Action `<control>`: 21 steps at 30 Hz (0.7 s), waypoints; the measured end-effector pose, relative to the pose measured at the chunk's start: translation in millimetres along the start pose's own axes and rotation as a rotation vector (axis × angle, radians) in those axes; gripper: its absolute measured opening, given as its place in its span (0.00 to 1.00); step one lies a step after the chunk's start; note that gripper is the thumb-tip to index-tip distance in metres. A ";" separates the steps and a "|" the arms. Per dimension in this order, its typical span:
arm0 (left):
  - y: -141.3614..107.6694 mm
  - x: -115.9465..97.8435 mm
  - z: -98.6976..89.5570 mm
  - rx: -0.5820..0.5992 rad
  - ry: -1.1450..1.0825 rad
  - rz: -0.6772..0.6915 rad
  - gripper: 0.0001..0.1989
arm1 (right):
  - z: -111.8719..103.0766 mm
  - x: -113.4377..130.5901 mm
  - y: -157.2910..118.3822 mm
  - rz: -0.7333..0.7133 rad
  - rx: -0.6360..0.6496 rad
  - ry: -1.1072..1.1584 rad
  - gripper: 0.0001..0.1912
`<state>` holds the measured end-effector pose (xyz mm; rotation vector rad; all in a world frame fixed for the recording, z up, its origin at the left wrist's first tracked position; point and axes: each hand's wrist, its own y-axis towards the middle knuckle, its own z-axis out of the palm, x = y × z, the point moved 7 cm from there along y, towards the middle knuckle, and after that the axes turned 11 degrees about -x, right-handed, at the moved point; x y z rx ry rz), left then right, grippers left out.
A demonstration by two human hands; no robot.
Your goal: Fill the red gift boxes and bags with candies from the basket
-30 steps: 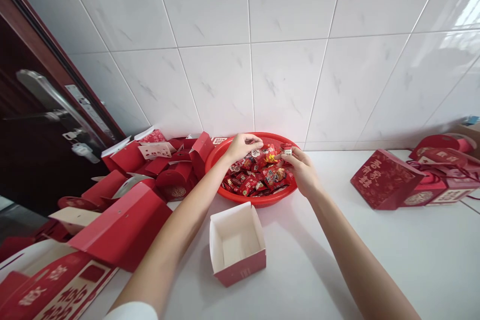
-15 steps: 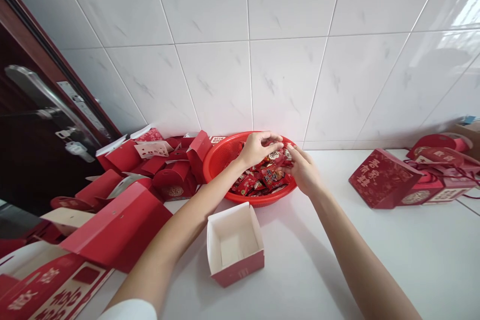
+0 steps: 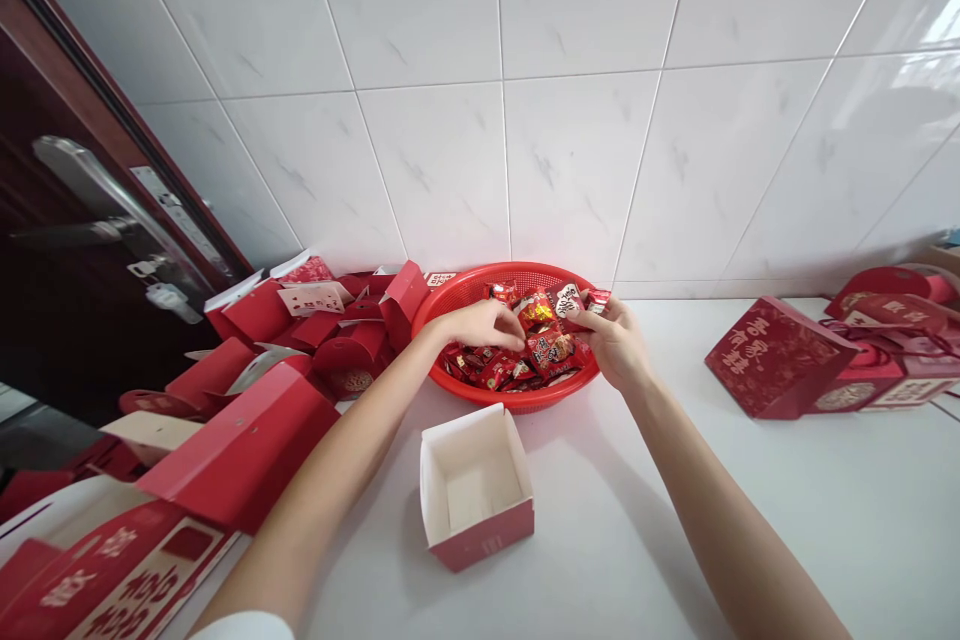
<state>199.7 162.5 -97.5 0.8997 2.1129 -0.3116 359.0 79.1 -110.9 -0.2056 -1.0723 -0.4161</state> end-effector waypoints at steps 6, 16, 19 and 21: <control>-12.9 -1.5 17.7 0.014 0.467 0.014 0.25 | 0.5 -2.3 0.1 -0.016 0.019 -0.030 0.18; -6.9 9.9 -1.0 -0.113 0.328 -0.009 0.08 | 2.2 -4.2 -1.0 -0.075 0.075 -0.065 0.17; -1.3 23.0 -20.3 -0.287 0.346 -0.064 0.08 | 1.5 -4.6 -0.7 -0.087 0.067 -0.085 0.16; 0.6 29.3 -32.9 -0.420 0.387 -0.099 0.10 | 1.8 -4.3 -1.1 -0.089 0.063 -0.095 0.16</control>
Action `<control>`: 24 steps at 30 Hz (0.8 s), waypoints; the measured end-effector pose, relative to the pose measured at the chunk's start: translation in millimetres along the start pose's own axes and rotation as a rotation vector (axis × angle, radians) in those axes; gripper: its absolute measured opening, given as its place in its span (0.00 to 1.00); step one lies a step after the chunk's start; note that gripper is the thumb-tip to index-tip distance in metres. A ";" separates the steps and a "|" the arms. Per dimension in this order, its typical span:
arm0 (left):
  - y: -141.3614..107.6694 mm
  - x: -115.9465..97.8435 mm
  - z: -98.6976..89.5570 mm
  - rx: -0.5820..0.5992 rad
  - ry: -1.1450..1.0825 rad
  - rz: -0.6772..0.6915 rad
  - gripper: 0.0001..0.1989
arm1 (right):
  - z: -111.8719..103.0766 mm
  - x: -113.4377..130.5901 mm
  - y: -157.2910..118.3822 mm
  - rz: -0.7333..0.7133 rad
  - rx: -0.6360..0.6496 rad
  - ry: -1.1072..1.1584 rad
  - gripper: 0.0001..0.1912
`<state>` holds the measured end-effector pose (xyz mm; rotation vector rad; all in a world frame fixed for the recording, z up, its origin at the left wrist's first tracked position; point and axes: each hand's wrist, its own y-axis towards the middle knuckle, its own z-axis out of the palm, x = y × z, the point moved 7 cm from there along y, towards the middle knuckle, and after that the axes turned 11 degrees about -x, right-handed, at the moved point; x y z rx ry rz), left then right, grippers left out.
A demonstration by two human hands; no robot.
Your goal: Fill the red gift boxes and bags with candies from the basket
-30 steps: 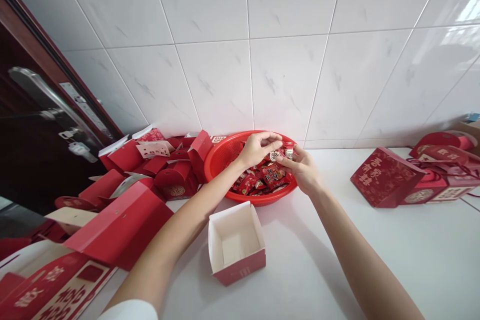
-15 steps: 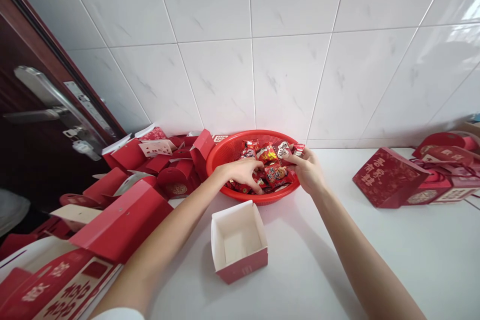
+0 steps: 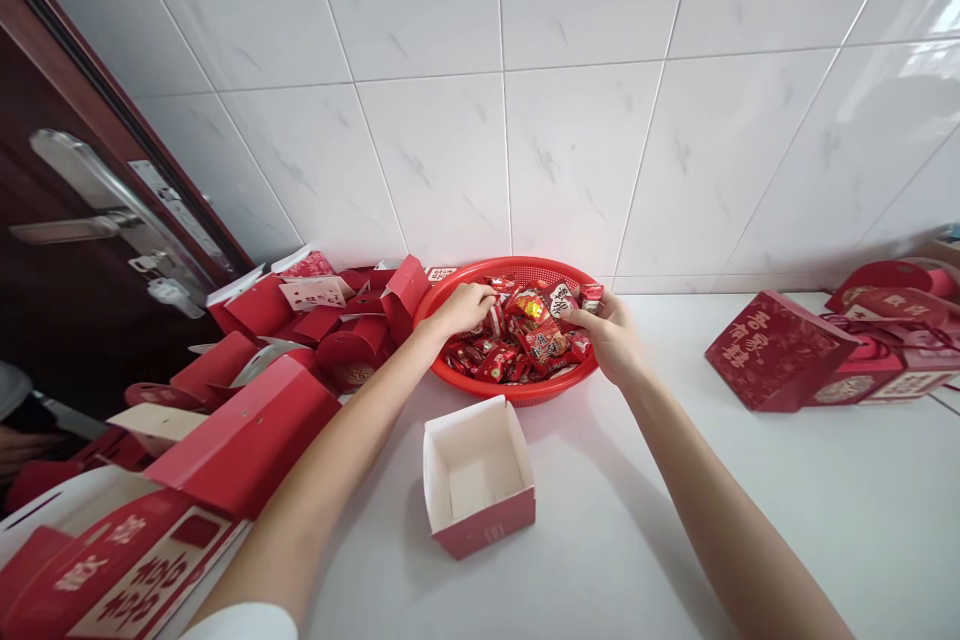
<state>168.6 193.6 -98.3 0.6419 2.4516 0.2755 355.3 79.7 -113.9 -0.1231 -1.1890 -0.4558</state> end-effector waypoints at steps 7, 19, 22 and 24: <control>0.1 12.6 -27.4 -0.315 0.147 -0.144 0.16 | 4.5 1.3 -0.3 0.013 0.040 0.036 0.18; -13.8 -8.2 -12.1 -0.081 0.103 -0.003 0.14 | 4.9 1.5 -2.5 -0.012 0.068 0.026 0.17; -28.6 -10.0 21.0 0.392 0.015 0.018 0.15 | 5.0 1.8 -2.0 -0.018 0.057 0.021 0.17; -35.5 -8.7 29.8 0.538 -0.080 -0.019 0.13 | 5.1 1.9 -1.7 -0.024 0.057 0.015 0.16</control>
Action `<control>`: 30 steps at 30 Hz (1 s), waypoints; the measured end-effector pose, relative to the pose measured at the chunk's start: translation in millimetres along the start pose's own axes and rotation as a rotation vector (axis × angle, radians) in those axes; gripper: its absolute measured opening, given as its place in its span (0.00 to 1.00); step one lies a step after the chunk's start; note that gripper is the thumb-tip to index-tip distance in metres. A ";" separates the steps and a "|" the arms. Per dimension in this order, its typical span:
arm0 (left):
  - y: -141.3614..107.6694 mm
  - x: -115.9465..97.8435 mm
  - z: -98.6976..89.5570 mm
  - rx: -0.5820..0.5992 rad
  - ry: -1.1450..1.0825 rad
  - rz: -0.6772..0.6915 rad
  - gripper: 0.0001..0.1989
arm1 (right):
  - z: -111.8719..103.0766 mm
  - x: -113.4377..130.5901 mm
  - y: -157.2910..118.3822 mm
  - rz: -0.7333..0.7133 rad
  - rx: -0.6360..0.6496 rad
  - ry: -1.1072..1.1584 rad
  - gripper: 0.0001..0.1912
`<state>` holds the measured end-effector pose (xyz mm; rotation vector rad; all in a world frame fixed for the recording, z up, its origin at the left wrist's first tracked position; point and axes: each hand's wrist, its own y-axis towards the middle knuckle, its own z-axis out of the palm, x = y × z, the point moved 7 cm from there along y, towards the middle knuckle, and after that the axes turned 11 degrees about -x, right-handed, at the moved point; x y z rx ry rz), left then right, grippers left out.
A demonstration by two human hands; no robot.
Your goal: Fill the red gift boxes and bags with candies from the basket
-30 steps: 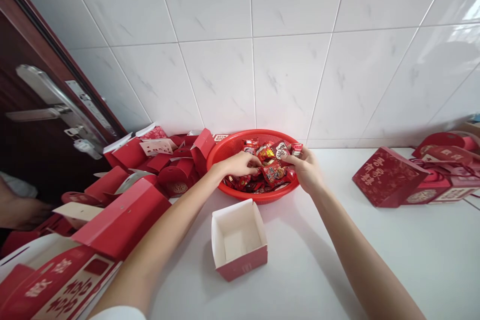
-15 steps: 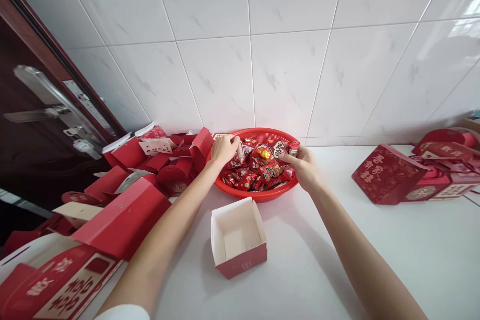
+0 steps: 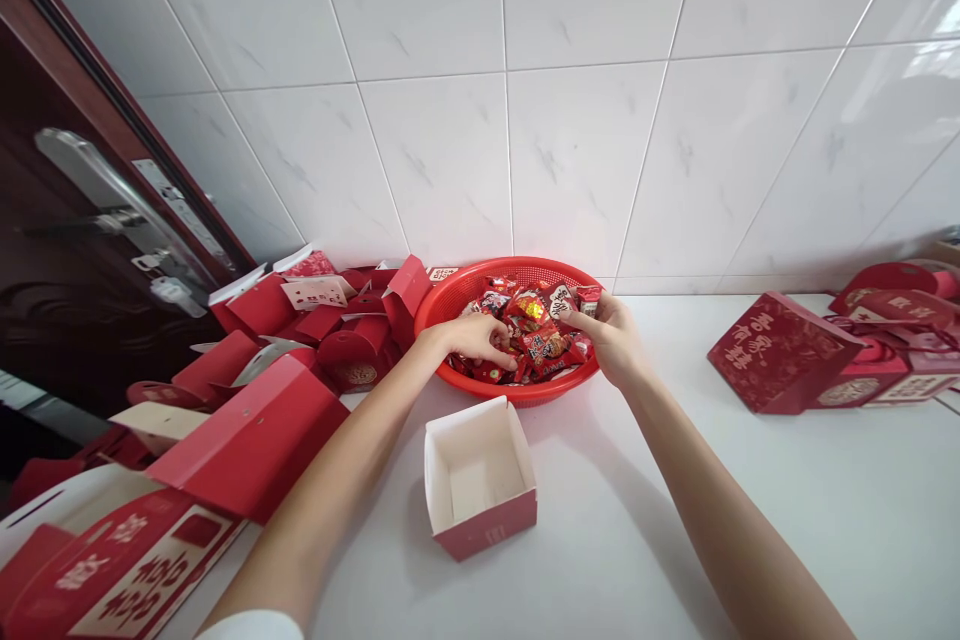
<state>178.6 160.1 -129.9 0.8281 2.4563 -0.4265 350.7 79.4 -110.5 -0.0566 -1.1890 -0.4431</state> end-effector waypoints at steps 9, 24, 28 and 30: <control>2.8 -1.2 -21.9 -0.210 -0.350 0.100 0.22 | -1.6 -2.1 0.2 0.015 -0.006 -0.043 0.17; 0.7 -12.3 -39.6 -0.456 -0.744 0.233 0.29 | 6.0 0.4 -4.1 0.124 0.009 0.081 0.22; 0.1 -28.4 -36.6 -0.498 -0.754 0.230 0.31 | 15.8 -0.4 -9.3 0.156 0.039 0.128 0.19; -0.2 -33.9 -34.9 -0.520 -0.789 0.215 0.31 | 16.7 -2.5 -9.7 0.161 0.028 0.135 0.19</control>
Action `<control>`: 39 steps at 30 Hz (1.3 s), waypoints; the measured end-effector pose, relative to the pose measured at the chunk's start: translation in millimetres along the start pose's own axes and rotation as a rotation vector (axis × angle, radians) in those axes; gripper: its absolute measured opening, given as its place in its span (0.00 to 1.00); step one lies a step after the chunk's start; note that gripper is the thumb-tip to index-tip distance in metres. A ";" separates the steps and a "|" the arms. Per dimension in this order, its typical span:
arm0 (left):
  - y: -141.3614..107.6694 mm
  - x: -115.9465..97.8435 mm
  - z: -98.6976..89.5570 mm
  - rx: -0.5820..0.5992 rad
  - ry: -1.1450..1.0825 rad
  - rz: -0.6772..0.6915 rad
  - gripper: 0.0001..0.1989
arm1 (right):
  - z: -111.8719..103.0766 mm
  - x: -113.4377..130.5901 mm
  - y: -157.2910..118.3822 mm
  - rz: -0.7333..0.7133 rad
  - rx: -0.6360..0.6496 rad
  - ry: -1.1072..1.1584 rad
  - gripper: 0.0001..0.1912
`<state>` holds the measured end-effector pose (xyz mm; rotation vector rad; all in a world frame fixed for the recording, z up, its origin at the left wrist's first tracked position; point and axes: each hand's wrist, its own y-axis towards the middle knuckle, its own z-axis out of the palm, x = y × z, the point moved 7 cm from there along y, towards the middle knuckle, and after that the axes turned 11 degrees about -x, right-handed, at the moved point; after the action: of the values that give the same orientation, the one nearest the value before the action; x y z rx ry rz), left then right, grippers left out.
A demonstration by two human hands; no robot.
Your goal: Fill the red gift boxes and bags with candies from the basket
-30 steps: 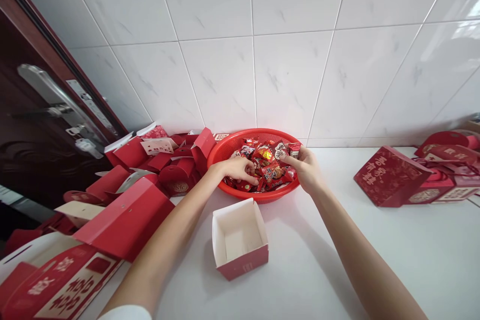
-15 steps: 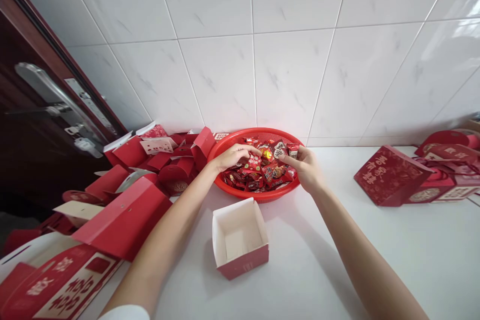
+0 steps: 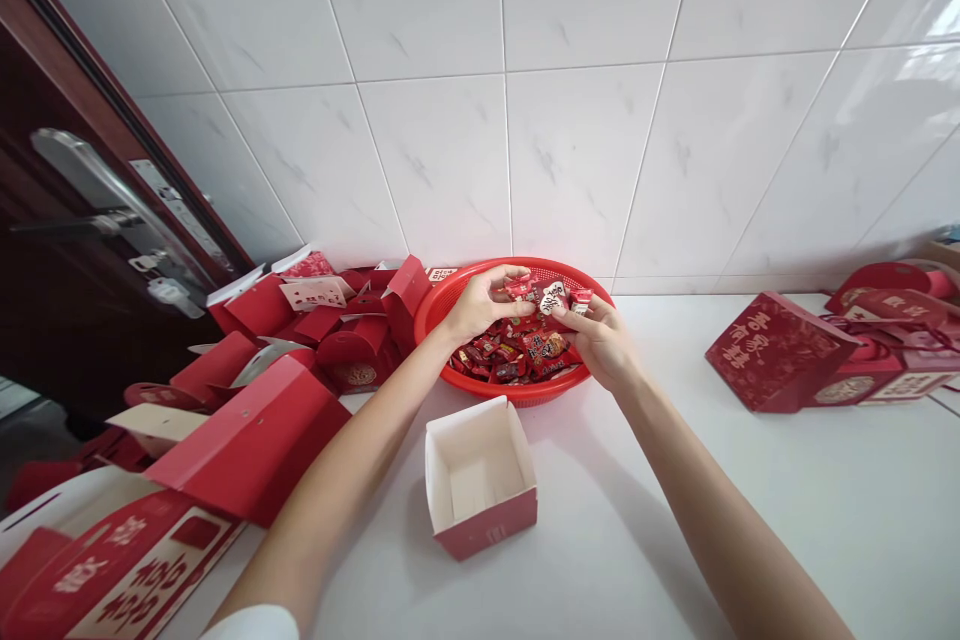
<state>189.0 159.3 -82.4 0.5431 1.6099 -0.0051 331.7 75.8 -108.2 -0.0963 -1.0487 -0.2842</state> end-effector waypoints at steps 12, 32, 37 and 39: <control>-7.4 -0.3 7.4 0.046 -0.198 -0.112 0.24 | -1.7 -5.2 2.2 -0.032 0.019 -0.059 0.20; -1.9 3.8 -4.1 -0.108 0.130 0.017 0.24 | -4.3 -0.7 0.5 -0.137 -0.068 -0.036 0.21; -4.6 23.3 3.3 0.052 0.606 -0.006 0.07 | -4.3 2.0 -0.5 -0.148 -0.076 0.002 0.19; -8.4 29.1 6.9 0.116 0.683 -0.004 0.01 | -4.5 1.6 -0.5 -0.141 -0.080 0.003 0.18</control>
<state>192.3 159.5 -113.2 0.6741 2.2856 0.0940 336.2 74.1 -109.1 -0.0935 -1.0435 -0.4541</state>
